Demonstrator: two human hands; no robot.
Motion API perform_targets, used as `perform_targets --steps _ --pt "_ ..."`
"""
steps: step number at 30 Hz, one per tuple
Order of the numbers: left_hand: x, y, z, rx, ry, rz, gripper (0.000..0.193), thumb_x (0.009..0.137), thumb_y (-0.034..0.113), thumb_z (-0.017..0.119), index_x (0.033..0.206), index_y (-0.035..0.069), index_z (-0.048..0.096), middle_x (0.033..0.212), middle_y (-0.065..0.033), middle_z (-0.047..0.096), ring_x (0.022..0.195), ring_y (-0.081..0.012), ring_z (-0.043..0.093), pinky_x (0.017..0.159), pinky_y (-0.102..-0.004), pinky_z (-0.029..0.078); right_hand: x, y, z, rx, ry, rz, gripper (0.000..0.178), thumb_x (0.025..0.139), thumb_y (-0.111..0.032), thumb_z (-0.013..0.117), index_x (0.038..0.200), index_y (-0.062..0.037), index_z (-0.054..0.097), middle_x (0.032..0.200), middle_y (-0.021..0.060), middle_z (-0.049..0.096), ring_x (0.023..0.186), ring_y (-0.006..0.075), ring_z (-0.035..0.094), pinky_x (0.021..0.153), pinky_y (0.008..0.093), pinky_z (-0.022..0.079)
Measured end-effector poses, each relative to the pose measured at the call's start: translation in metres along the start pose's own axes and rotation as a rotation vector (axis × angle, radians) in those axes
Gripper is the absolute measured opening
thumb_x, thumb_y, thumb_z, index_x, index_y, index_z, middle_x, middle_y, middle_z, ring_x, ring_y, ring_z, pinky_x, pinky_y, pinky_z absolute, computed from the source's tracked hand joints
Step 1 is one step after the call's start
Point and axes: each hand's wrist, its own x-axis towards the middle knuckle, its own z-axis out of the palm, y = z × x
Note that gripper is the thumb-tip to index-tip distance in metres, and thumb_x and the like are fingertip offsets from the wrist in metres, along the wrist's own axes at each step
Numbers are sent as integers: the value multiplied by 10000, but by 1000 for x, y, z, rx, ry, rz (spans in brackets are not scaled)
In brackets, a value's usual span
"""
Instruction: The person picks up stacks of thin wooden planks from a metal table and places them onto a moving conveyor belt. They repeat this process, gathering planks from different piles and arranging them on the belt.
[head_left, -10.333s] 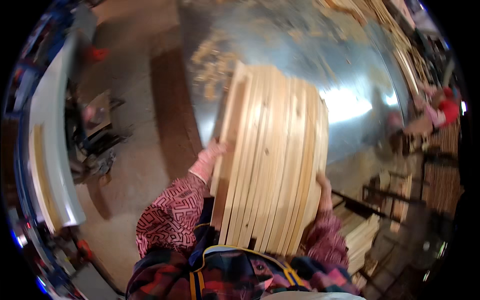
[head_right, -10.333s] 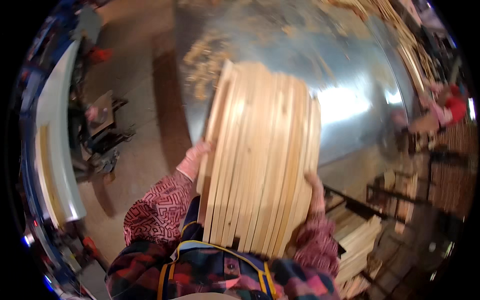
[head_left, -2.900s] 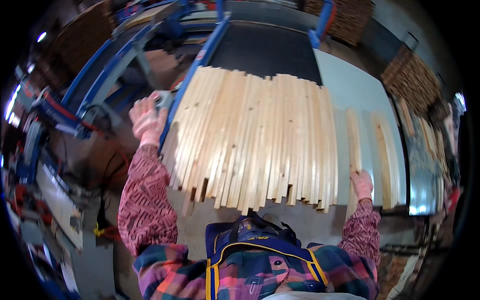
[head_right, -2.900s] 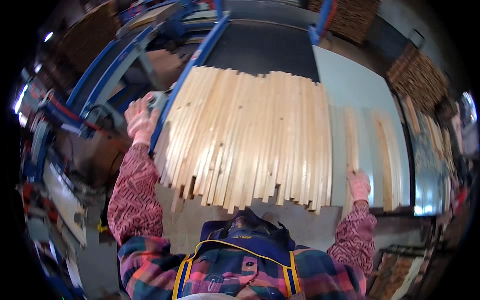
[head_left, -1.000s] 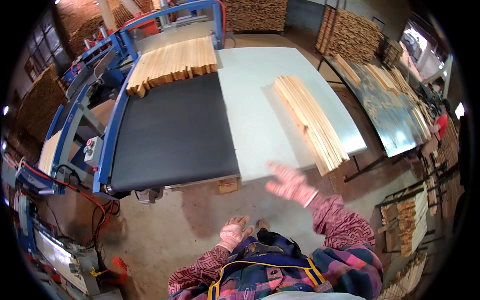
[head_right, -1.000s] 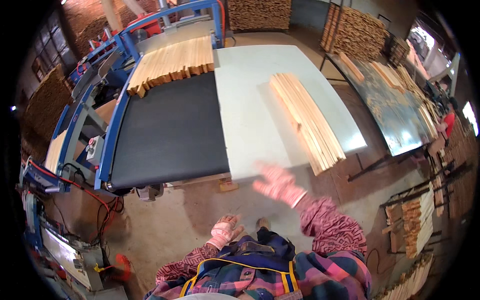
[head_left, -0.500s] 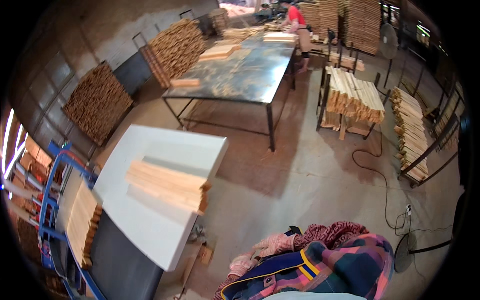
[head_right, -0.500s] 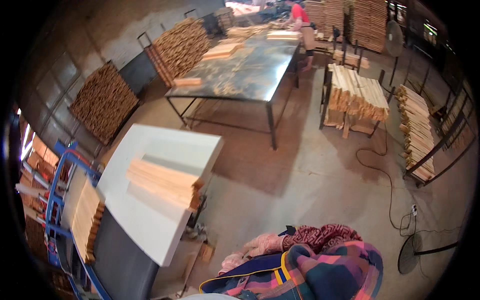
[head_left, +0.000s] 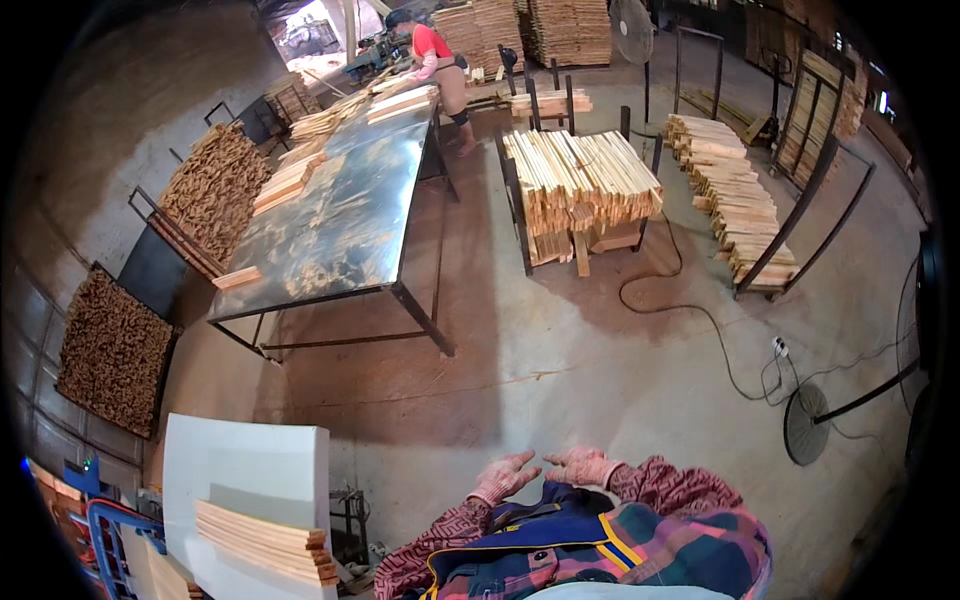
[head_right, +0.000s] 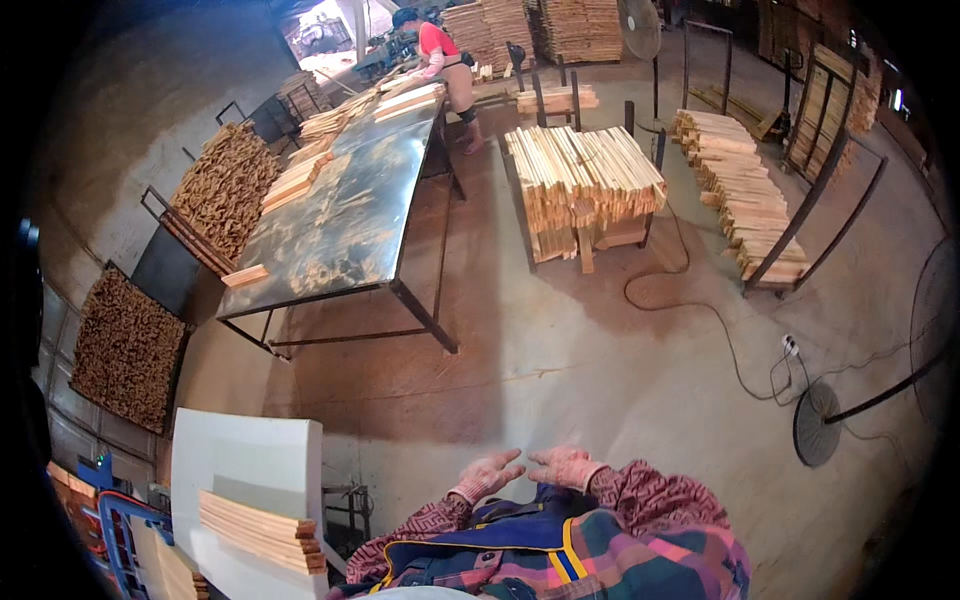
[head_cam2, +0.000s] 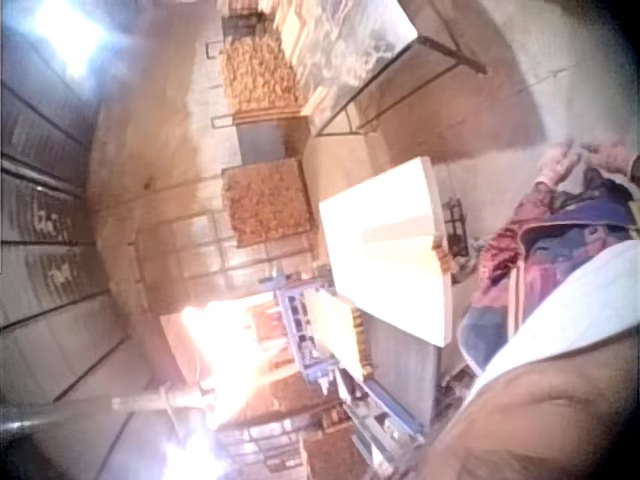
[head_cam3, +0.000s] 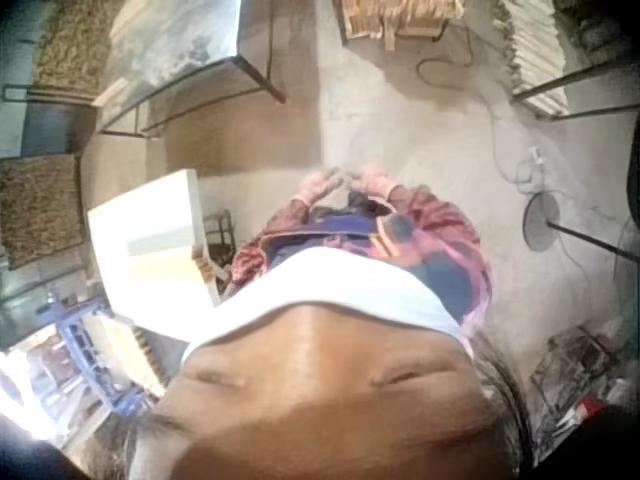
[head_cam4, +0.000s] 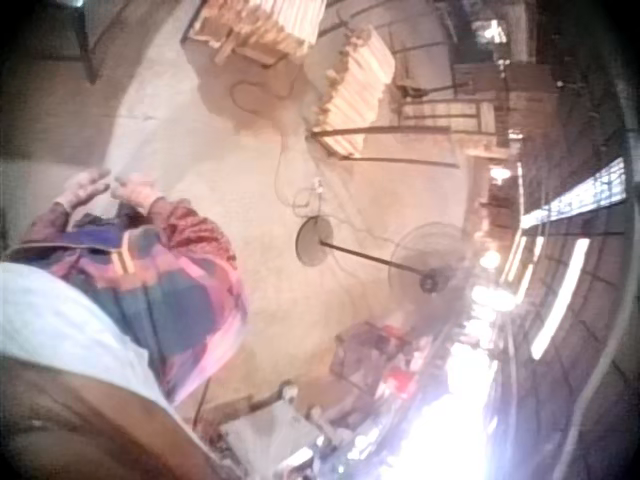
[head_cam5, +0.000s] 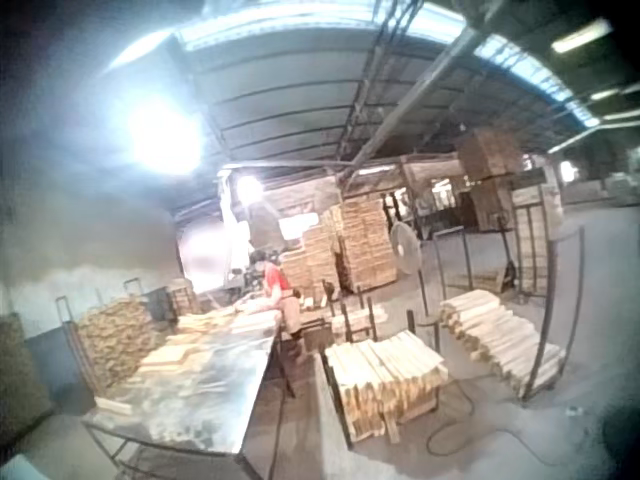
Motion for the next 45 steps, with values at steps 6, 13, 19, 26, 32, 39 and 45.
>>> perform_targets --steps 6,13,19,26,32,39,45 --pt "56 -133 28 46 11 126 370 954 400 513 1218 169 629 1199 -192 634 1149 -375 588 961 -445 481 40 25 5 183 33 24 711 870 -549 608 1428 -119 513 1342 191 602 1245 322 578 1049 374 444" --pt "100 -253 13 92 -221 -65 344 1010 290 411 1238 119 603 1253 -222 620 1193 -385 581 979 -457 475 115 1 -62 66 2 173 739 869 -622 568 1446 -165 503 1287 183 638 1197 358 603 1030 380 453" --pt "200 -226 -98 56 -180 -163 334 1005 208 407 1274 103 575 1206 -240 635 1157 -390 598 956 -456 489 241 -15 -154 -16 95 116 688 864 -563 583 1388 -118 556 1255 207 642 1172 361 612 997 410 477" --pt "337 -232 -171 56 183 255 279 966 132 448 1184 107 621 1152 -212 664 1058 -379 646 845 -440 540 353 16 -211 81 202 219 625 851 -547 610 1372 -205 578 1238 172 658 1074 346 655 922 422 512" --pt "395 -166 -250 -75 181 263 316 976 176 468 1244 118 625 1337 -175 593 1168 -362 600 1003 -407 481 334 86 -272 48 129 527 384 896 -459 541 1166 -227 684 1171 149 673 1108 352 627 945 444 503" --pt "437 -195 -254 128 -107 -98 342 971 103 469 1295 102 577 1220 -207 651 1123 -372 631 976 -443 507 369 230 -335 23 129 807 430 861 -530 601 1126 -218 731 1153 111 706 1099 346 643 934 458 522" --pt "476 -148 -313 111 -110 -222 326 935 316 549 1180 106 602 1146 -214 662 1071 -427 624 877 -495 514 473 259 -447 -66 340 455 459 861 -528 553 1145 -209 721 1162 165 681 1115 357 627 960 467 493"
